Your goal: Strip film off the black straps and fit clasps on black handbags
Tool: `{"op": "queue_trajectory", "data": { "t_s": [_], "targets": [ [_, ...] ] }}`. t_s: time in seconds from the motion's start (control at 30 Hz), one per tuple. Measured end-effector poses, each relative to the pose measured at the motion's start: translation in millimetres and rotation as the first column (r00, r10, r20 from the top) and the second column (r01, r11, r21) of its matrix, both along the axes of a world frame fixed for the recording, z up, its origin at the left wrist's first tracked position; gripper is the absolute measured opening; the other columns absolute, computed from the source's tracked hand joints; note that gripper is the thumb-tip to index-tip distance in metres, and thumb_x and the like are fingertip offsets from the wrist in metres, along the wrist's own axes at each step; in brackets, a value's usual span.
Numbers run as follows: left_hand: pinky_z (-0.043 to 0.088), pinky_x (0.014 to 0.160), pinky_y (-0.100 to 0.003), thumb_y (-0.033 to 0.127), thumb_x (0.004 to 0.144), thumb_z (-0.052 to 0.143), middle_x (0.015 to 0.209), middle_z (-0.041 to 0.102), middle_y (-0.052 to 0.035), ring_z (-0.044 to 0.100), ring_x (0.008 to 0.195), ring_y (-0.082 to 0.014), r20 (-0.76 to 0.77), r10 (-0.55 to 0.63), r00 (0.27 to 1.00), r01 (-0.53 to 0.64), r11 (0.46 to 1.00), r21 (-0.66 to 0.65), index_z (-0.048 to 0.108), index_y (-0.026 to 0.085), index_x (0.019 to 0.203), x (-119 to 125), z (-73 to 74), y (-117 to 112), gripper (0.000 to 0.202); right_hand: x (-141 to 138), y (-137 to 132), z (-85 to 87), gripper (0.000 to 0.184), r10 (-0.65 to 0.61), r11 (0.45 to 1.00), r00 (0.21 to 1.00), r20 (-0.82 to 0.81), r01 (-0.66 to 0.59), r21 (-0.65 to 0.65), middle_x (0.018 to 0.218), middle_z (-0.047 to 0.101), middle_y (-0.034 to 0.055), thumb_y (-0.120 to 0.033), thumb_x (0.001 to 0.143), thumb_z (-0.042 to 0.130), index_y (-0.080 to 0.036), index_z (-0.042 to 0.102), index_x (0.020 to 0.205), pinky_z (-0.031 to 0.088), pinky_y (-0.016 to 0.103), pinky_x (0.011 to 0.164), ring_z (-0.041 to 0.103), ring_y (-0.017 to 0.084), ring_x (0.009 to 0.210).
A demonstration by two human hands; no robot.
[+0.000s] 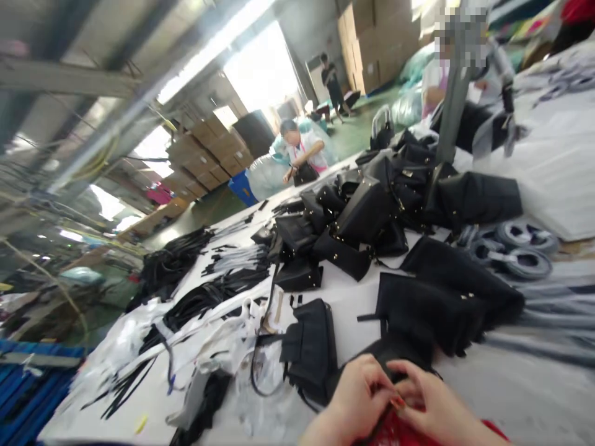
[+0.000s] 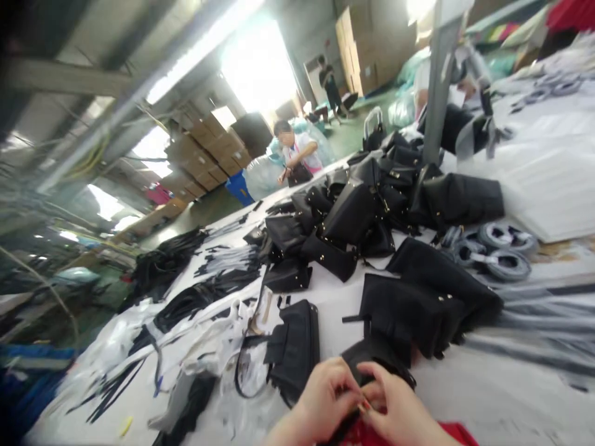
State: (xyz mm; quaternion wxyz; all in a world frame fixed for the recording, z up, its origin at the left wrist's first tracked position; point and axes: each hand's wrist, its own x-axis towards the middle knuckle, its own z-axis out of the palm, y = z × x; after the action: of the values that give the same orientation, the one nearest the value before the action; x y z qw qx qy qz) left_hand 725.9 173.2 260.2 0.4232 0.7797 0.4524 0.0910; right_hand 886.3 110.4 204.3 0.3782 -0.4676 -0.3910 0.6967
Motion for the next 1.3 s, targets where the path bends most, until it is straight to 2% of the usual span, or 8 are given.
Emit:
{"op": "queue_trajectory", "data": {
  "t_s": [0.13,0.3,0.4,0.5,0.73,0.9,1.13,1.3],
  "targets": [
    [0.046,0.084,-0.037,0.016,0.071,0.069,0.088,0.066,-0.0063,0.061,0.088,-0.0233,-0.161,0.013,0.987,-0.011,1.000,0.016,0.067,0.022,0.076,-0.1,-14.0,3.1,0.008,-1.0,12.5,-10.6,0.056,-0.002,0.999,0.999,-0.049,0.000,-0.048,0.094,0.075,0.0067,-0.035,0.064,0.074,-0.026,0.052,0.115,0.058,0.040,0.082,0.072,0.031,0.091],
    [0.046,0.084,-0.036,0.017,0.082,0.058,0.086,0.065,-0.0046,0.059,0.087,-0.0207,-0.066,0.070,0.995,-0.068,0.997,0.028,0.062,0.020,0.077,-3.3,16.1,-3.4,0.007,9.5,9.4,19.4,0.059,-0.048,0.997,0.990,-0.136,0.040,-0.062,0.095,0.075,0.0080,-0.032,0.063,0.079,-0.021,0.052,0.114,0.054,0.040,0.089,0.072,0.027,0.093],
    [0.047,0.082,-0.035,0.017,0.084,0.056,0.080,0.063,-0.0032,0.059,0.083,-0.0193,-0.014,0.095,0.995,-0.095,0.995,0.034,0.060,0.019,0.075,-5.2,26.1,-3.4,0.010,15.0,11.4,29.6,0.057,-0.095,0.973,0.960,-0.265,0.034,-0.228,0.091,0.074,0.0069,-0.044,0.073,0.074,-0.020,0.052,0.120,0.055,0.040,0.087,0.073,0.023,0.085],
    [0.048,0.084,-0.035,0.015,0.085,0.053,0.086,0.063,-0.0045,0.058,0.088,-0.0191,0.057,0.052,0.997,-0.056,0.995,0.077,0.057,0.019,0.077,-4.4,21.9,-7.7,0.010,14.4,14.9,31.7,0.045,-0.110,0.914,0.916,-0.386,-0.060,-0.402,0.084,0.074,0.0056,-0.047,0.086,0.060,-0.020,0.053,0.121,0.057,0.038,0.082,0.073,0.020,0.075],
    [0.050,0.082,-0.035,0.014,0.088,0.049,0.086,0.065,-0.0043,0.061,0.082,-0.0176,0.034,0.119,0.992,-0.121,0.990,0.077,0.056,0.019,0.084,-0.2,11.8,-20.3,0.010,4.4,16.2,32.9,0.035,-0.058,0.923,0.936,-0.347,-0.082,-0.377,0.081,0.074,0.0028,-0.026,0.075,0.070,-0.018,0.061,0.108,0.058,0.028,0.072,0.071,0.014,0.068],
    [0.050,0.076,-0.032,0.015,0.086,0.053,0.079,0.064,-0.0018,0.060,0.076,-0.0161,0.007,0.094,0.996,-0.094,0.993,-0.073,0.055,0.019,0.078,-11.5,28.2,-25.6,0.008,2.7,13.2,28.4,0.037,-0.015,0.961,0.982,-0.189,-0.038,-0.275,0.065,0.068,-0.0032,-0.022,0.068,0.070,-0.015,0.060,0.103,0.051,0.021,0.055,0.064,0.011,0.056],
    [0.044,0.053,-0.022,0.028,0.092,0.050,0.063,0.056,0.0033,0.054,0.054,-0.0096,0.159,0.213,0.964,-0.128,0.895,-0.427,0.050,0.018,0.082,-42.5,45.7,-31.4,0.015,6.1,12.5,31.3,0.044,-0.001,0.974,0.989,-0.147,-0.033,-0.225,0.091,0.075,0.0057,-0.019,0.066,0.067,-0.018,0.051,0.107,0.057,0.032,0.077,0.073,0.019,0.083],
    [0.050,0.060,-0.024,0.035,0.094,0.050,0.098,0.066,-0.0070,0.059,0.060,-0.0073,0.269,0.345,0.899,-0.184,0.856,-0.483,0.049,0.017,0.084,-42.1,44.2,-30.4,0.021,8.9,11.4,35.2,0.045,0.025,0.981,0.993,-0.115,-0.047,-0.188,0.099,0.075,0.0085,-0.021,0.072,0.066,-0.018,0.049,0.113,0.058,0.035,0.083,0.073,0.021,0.090]
  ]
}}
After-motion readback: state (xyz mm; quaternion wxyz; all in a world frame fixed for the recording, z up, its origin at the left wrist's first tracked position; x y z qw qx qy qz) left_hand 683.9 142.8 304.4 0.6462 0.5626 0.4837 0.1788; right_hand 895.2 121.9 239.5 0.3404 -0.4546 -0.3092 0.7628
